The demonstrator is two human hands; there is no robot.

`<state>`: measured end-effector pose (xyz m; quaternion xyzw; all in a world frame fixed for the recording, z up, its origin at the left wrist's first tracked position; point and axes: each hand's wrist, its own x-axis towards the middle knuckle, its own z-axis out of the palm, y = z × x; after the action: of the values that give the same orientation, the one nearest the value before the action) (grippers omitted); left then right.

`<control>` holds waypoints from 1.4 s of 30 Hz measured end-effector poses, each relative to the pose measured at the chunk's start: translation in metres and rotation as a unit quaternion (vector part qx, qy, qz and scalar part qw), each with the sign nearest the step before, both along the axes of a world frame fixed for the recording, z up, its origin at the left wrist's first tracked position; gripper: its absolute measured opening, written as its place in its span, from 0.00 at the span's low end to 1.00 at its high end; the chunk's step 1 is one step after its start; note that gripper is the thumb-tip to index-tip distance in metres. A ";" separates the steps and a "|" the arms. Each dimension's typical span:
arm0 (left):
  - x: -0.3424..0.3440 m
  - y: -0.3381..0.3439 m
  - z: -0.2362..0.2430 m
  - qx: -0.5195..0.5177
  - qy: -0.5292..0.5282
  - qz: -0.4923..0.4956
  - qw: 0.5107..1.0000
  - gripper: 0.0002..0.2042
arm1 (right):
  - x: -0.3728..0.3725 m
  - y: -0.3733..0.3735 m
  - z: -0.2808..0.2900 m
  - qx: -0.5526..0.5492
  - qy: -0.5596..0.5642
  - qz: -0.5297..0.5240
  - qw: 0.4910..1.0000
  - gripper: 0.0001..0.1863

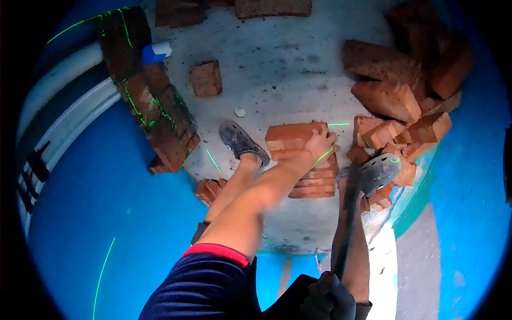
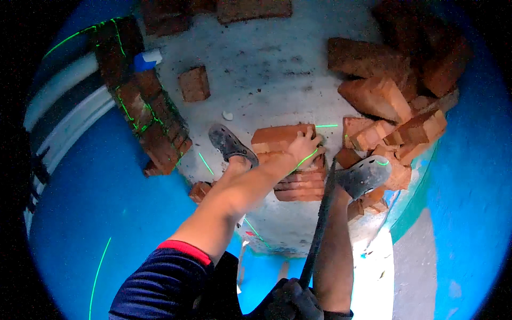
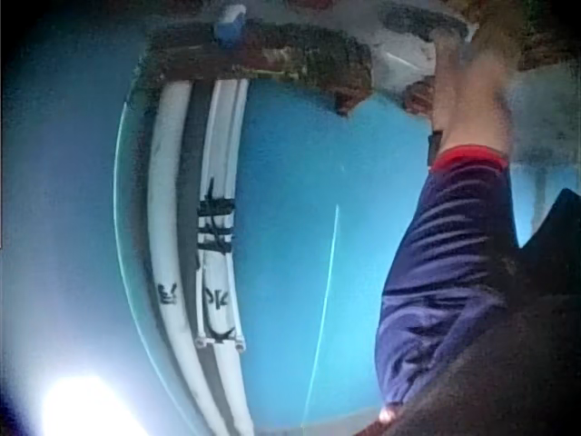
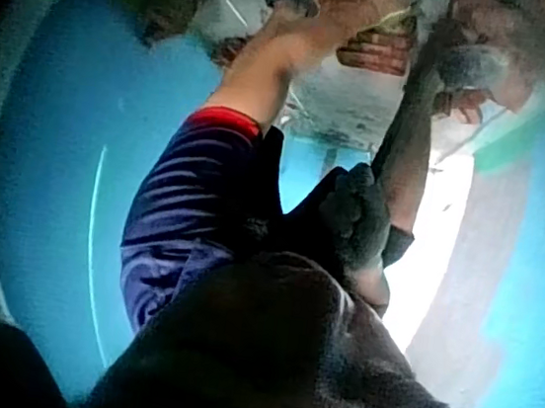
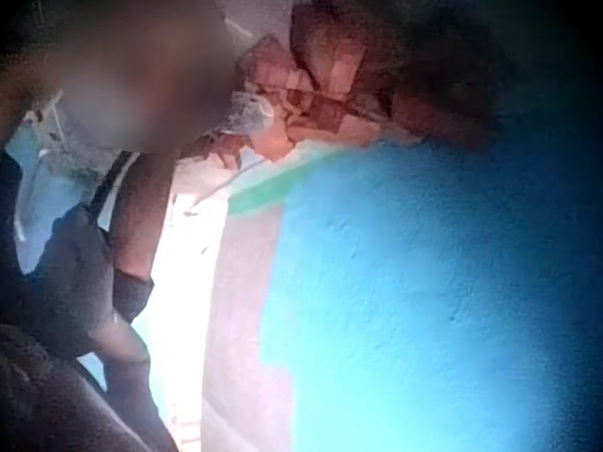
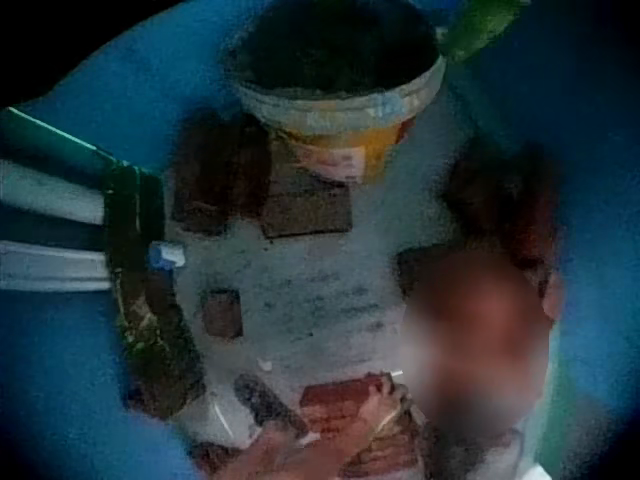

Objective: The person builds a small brick wall in a corner by applying mortar to bricks with a trowel and setting them in place, using a laser level for alignment.

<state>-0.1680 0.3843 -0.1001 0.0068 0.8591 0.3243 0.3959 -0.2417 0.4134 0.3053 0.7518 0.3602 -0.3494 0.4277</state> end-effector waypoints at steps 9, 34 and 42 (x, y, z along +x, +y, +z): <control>0.025 -0.105 0.008 -0.150 0.048 0.393 0.906 0.24 | -0.012 0.012 0.004 -0.234 0.077 -0.043 0.968 0.15; 0.070 -0.082 0.018 -0.250 -0.169 0.509 0.806 0.56 | 0.006 -0.044 0.009 -0.120 0.079 0.035 0.989 0.13; 0.107 -0.127 0.022 -0.201 -0.106 0.596 0.770 0.49 | 0.030 -0.018 -0.010 -0.073 0.120 0.165 0.976 0.12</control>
<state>-0.0612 0.2570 -0.0783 -0.6211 0.6884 0.3141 0.2042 -0.2118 0.3957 0.2953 0.6012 0.5013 -0.3875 0.4869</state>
